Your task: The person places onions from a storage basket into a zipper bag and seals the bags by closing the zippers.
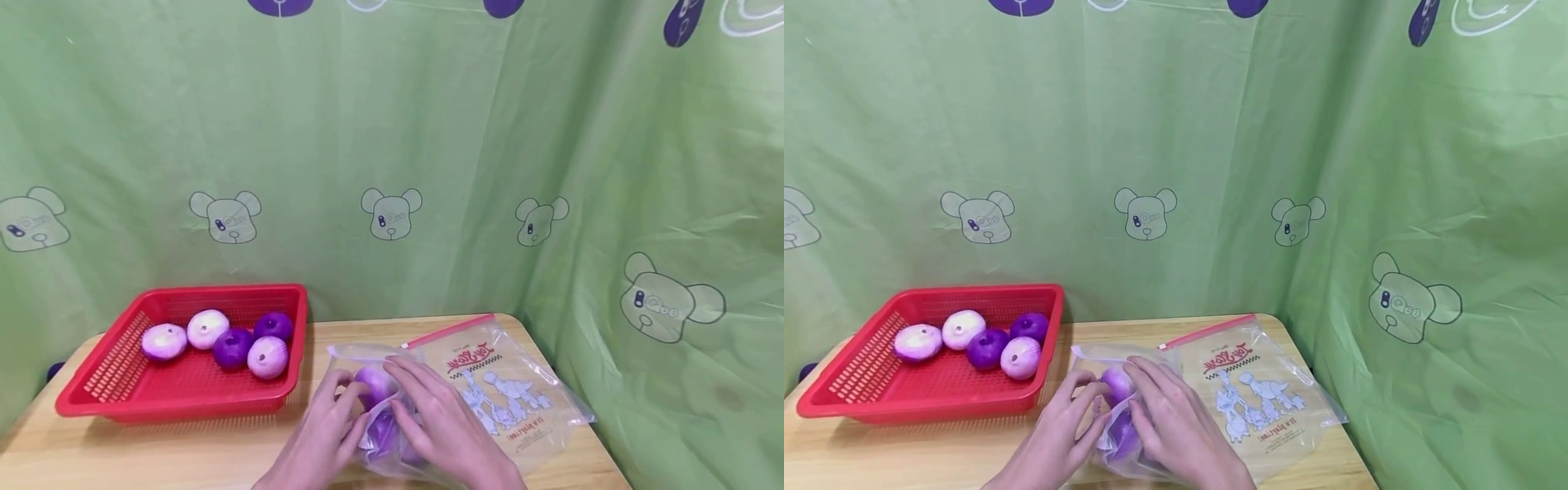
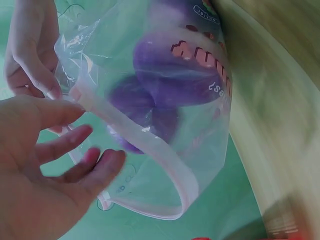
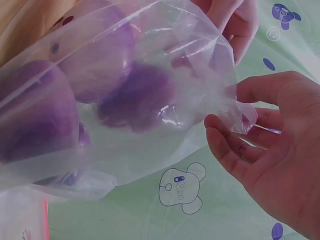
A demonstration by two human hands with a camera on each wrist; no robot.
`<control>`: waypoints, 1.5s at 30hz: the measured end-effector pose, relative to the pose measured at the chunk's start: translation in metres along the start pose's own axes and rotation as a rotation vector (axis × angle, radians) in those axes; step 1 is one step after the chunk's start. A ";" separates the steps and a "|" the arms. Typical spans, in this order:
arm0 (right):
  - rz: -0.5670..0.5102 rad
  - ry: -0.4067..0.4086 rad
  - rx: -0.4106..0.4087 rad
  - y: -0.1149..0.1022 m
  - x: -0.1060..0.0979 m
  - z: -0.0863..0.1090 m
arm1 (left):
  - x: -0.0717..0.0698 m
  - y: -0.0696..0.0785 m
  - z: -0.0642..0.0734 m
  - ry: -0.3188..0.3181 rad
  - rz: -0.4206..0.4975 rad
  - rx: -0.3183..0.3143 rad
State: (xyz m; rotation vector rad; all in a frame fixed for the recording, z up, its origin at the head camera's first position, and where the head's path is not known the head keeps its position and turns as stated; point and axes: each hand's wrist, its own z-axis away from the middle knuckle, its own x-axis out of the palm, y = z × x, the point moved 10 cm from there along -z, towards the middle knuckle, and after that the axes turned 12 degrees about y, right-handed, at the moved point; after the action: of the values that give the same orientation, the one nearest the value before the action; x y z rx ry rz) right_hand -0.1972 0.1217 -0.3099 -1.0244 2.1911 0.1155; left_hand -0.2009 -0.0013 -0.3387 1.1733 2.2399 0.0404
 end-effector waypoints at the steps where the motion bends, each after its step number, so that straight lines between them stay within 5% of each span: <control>1: 0.000 0.000 0.000 0.000 0.000 0.000 | 0.000 0.001 0.000 0.001 -0.012 0.011; 5: -0.009 0.002 -0.002 0.000 -0.001 -0.002 | 0.008 0.005 0.003 -0.053 -0.057 0.052; 11: -0.019 0.007 0.001 0.001 -0.002 -0.002 | 0.013 0.005 0.006 -0.118 -0.021 0.029; 20: -0.034 0.002 0.008 0.001 0.001 -0.004 | -0.029 -0.005 -0.009 0.018 -0.019 0.025; 30: -0.016 -0.016 0.022 0.003 0.003 -0.002 | -0.068 -0.047 -0.017 0.102 -0.095 -0.099; 45: -0.014 -0.003 0.024 0.006 -0.001 -0.001 | -0.073 -0.104 -0.006 0.087 -0.175 -0.202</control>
State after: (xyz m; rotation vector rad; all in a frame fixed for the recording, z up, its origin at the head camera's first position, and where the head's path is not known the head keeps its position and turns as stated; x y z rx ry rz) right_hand -0.2017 0.1254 -0.3096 -1.0258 2.1776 0.0843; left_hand -0.2494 -0.1182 -0.3278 0.8816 2.3434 0.2464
